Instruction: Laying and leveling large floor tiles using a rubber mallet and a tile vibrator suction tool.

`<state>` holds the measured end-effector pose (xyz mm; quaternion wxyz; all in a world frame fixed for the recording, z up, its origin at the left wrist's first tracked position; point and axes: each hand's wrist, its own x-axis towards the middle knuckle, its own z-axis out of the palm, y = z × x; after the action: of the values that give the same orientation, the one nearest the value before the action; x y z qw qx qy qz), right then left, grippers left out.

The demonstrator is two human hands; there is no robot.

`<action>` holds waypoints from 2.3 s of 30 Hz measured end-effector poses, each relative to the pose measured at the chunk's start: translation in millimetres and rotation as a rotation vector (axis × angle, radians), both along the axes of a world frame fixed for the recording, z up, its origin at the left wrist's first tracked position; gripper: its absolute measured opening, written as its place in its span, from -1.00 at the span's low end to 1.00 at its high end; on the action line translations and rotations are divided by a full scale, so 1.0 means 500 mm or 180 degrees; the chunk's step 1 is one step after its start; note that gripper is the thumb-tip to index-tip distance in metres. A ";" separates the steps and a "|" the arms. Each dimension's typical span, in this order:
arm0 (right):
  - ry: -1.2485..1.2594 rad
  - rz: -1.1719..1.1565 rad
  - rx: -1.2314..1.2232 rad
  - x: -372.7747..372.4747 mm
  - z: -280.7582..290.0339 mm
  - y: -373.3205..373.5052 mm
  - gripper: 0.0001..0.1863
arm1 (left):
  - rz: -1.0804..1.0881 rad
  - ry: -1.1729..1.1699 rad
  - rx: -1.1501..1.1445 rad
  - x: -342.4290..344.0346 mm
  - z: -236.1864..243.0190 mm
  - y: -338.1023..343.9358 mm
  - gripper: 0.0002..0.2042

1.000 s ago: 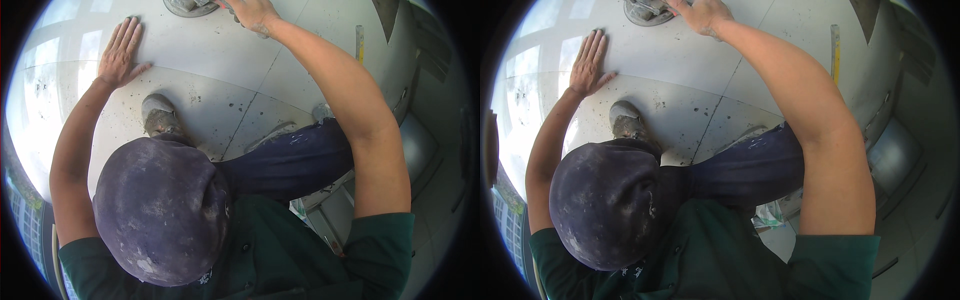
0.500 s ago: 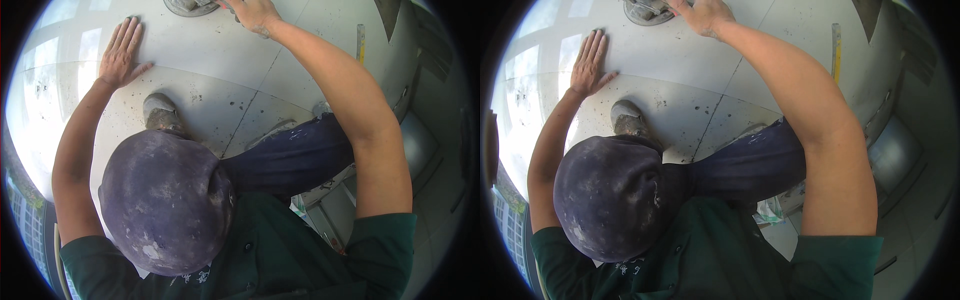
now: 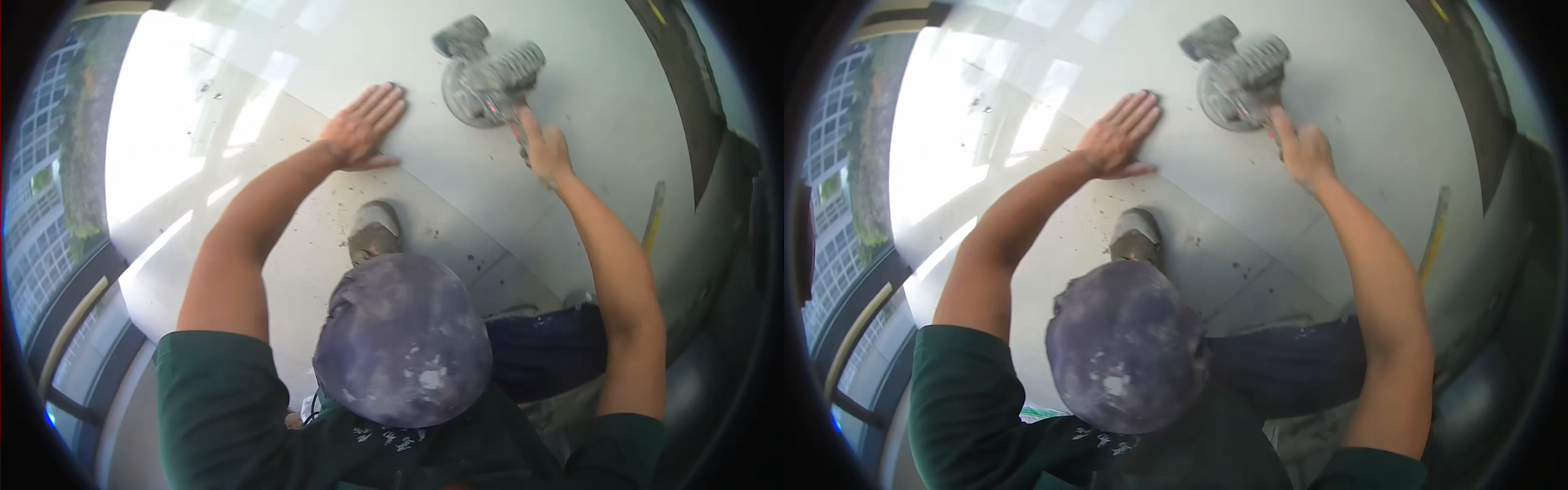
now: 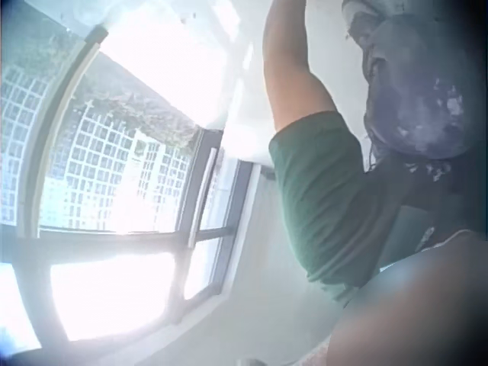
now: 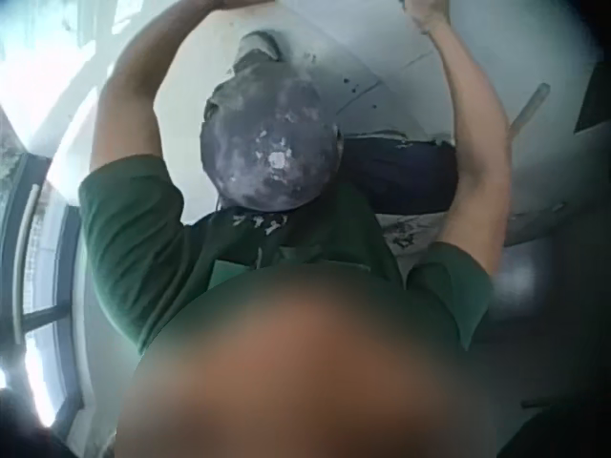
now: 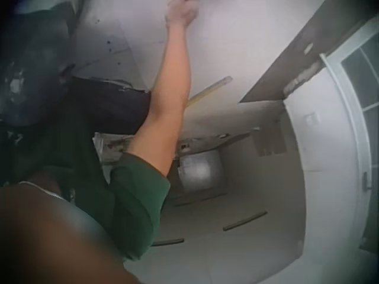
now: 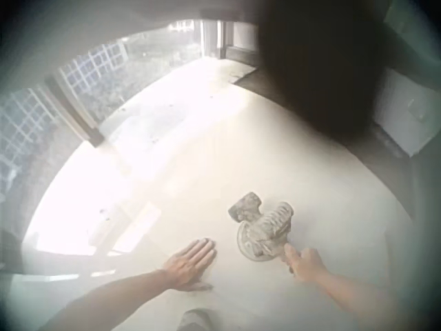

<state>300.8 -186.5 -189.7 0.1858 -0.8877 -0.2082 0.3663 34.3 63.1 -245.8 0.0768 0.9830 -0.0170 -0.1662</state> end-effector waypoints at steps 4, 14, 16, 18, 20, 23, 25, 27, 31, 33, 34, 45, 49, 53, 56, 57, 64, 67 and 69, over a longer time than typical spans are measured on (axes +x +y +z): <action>0.0241 -0.0277 0.0217 -0.011 0.012 0.008 -0.08 | 0.0033 -0.0332 -0.0203 -0.019 -0.009 0.013 0.03; 0.0484 -0.0535 0.0368 -0.018 0.036 0.026 -0.22 | -0.0082 -0.0797 -0.0685 -0.025 -0.011 0.033 0.03; 0.0460 -0.0514 0.0375 -0.018 0.036 0.028 -0.22 | -0.0079 -0.0781 -0.0649 -0.025 -0.009 0.034 0.04; 0.0442 -0.0499 0.0370 -0.018 0.028 0.023 -0.22 | -0.0080 -0.0730 -0.0644 -0.029 -0.006 0.031 0.04; 0.0519 -0.0372 0.0330 -0.012 0.013 0.014 -0.20 | -0.0065 -0.0782 -0.0662 -0.031 -0.010 0.029 0.05; 0.0514 -0.0368 0.0311 -0.010 0.010 0.007 -0.20 | -0.0066 -0.0827 -0.0684 -0.033 -0.017 0.029 0.04; 0.0457 -0.0378 0.0305 -0.009 0.005 0.003 -0.20 | -0.0094 -0.0834 -0.0691 -0.028 -0.019 0.026 0.03; 0.0385 -0.0428 0.0277 -0.009 0.014 0.004 -0.20 | -0.0104 -0.0871 -0.0743 -0.022 -0.020 0.023 0.03; 0.0363 -0.0510 0.0224 -0.024 0.025 0.018 -0.12 | -0.0160 -0.0796 -0.0675 -0.023 -0.007 0.030 0.02; 0.0281 -0.0477 0.0178 -0.021 0.020 0.023 -0.09 | -0.0029 -0.0667 -0.0616 -0.030 -0.005 0.032 0.01; 0.0207 -0.0340 0.0108 -0.019 0.021 0.021 -0.06 | -0.0028 -0.0689 -0.0646 -0.026 -0.006 0.033 0.00; -0.0033 -0.0127 -0.0205 -0.011 0.046 0.020 -0.01 | -0.0092 -0.0431 -0.0443 -0.001 0.015 0.013 -0.01; 0.0287 0.0009 -0.0432 -0.010 0.075 0.023 0.00 | -0.0125 -0.0308 -0.0383 0.012 0.021 0.003 0.01; 0.0253 -0.0051 -0.0446 -0.017 0.053 0.030 0.00 | -0.0184 -0.0214 -0.0268 -0.003 0.013 0.002 0.03; 0.0365 -0.0072 -0.0376 -0.019 0.070 0.030 -0.01 | -0.0108 -0.0118 -0.0129 0.004 0.009 0.002 0.06; 0.0448 -0.0056 -0.0356 -0.021 0.075 0.033 -0.02 | -0.0135 -0.0119 -0.0128 0.001 0.007 0.003 0.06; 0.0439 -0.0080 -0.0378 -0.025 0.074 0.030 -0.08 | -0.0161 -0.0091 -0.0191 0.005 0.007 0.002 0.06; 0.0464 -0.0038 -0.0463 -0.024 0.072 0.040 -0.10 | -0.0107 -0.0352 -0.0346 -0.006 -0.016 0.005 0.06; 0.0231 -0.0114 -0.0253 -0.033 0.063 0.028 -0.04 | -0.0159 -0.0446 -0.0321 -0.002 -0.012 0.006 0.05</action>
<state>284.3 -172.4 -158.2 0.1644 -0.8841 -0.1707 0.4028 33.2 66.0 -251.6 0.1207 0.9863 -0.0553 -0.0977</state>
